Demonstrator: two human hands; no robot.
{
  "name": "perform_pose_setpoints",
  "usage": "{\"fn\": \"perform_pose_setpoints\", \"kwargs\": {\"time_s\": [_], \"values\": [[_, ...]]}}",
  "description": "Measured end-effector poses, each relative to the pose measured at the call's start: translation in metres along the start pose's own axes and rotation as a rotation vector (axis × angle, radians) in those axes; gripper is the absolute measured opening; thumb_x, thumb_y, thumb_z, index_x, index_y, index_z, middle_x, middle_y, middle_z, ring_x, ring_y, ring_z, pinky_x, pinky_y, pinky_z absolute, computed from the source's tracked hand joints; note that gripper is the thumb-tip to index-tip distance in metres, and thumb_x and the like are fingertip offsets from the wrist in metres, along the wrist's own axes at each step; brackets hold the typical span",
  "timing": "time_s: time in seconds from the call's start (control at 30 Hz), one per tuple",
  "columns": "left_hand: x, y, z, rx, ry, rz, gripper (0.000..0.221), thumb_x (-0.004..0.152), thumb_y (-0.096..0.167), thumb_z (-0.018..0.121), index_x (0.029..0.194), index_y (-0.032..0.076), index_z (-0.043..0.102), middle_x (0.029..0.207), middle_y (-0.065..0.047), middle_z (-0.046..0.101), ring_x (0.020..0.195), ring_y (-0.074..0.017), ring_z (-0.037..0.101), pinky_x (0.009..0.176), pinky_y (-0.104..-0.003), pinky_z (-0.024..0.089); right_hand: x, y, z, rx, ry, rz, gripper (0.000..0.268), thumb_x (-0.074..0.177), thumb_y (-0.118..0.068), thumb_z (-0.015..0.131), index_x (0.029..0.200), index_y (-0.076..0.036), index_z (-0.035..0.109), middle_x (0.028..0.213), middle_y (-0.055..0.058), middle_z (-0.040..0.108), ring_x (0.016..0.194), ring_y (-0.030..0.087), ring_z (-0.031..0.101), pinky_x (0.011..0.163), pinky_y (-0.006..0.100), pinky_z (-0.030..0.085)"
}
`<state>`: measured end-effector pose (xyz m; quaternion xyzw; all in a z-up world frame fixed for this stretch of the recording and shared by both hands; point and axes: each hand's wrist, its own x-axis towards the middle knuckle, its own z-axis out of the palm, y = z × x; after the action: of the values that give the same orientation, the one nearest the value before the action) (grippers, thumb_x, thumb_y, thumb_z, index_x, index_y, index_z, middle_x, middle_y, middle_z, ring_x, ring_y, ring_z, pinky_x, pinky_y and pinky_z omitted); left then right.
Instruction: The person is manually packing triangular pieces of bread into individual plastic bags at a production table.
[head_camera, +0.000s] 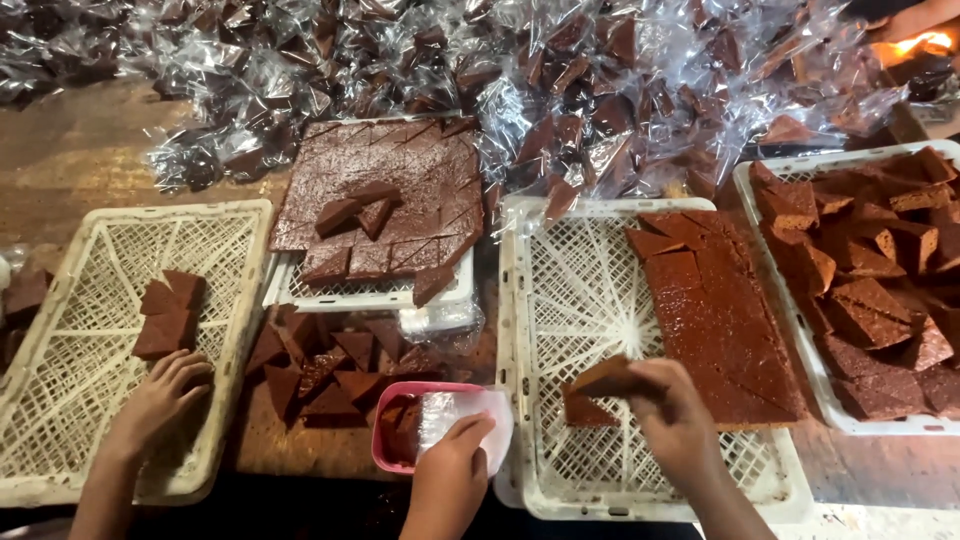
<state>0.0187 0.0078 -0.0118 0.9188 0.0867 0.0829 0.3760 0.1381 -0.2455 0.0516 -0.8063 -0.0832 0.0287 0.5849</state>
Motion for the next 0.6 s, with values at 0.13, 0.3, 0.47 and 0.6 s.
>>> {"fn": "perform_pose_setpoints", "kwargs": {"time_s": [0.13, 0.3, 0.47, 0.6], "values": [[0.021, 0.079, -0.035, -0.032, -0.261, -0.173, 0.058, 0.084, 0.002, 0.062, 0.14, 0.012, 0.056, 0.152, 0.0, 0.052, 0.116, -0.031, 0.065, 0.099, -0.049, 0.046, -0.029, -0.046, 0.016, -0.134, -0.395, -0.228, 0.059, 0.073, 0.011, 0.058, 0.12, -0.024, 0.057, 0.119, 0.004, 0.053, 0.096, 0.016, 0.062, 0.079, 0.023, 0.061], [0.013, 0.122, -0.024, -0.065, -0.229, 0.077, 0.069, 0.089, -0.01, 0.054, 0.155, 0.005, 0.037, 0.163, -0.014, 0.036, 0.137, -0.0374, 0.048, 0.115, -0.051, 0.037, -0.025, -0.073, 0.04, -0.366, -0.61, 0.033, 0.039, 0.091, -0.019, 0.049, 0.129, -0.024, 0.053, 0.108, 0.004, 0.068, 0.09, 0.016, 0.069, 0.083, 0.029, 0.056], [0.005, 0.108, -0.031, -0.185, -0.173, 0.222, 0.027, 0.1, 0.006, 0.048, 0.121, 0.009, 0.065, 0.112, -0.019, 0.073, 0.103, -0.0329, 0.071, 0.096, -0.049, 0.058, 0.005, -0.105, 0.016, -0.516, -0.442, 0.291, 0.039, 0.094, -0.02, 0.042, 0.098, -0.037, 0.076, 0.082, -0.005, 0.082, 0.048, 0.003, 0.066, 0.041, 0.014, 0.056], [-0.002, 0.038, -0.011, 0.0, -0.365, -0.262, 0.048, 0.1, 0.008, 0.052, 0.146, 0.003, 0.04, 0.148, -0.026, 0.043, 0.135, -0.0346, 0.048, 0.115, -0.051, 0.041, 0.032, -0.107, 0.01, -0.473, -0.188, 0.202, 0.053, 0.093, -0.016, 0.041, 0.145, -0.022, 0.032, 0.142, 0.019, 0.042, 0.09, 0.024, 0.064, 0.076, 0.039, 0.058]]}}
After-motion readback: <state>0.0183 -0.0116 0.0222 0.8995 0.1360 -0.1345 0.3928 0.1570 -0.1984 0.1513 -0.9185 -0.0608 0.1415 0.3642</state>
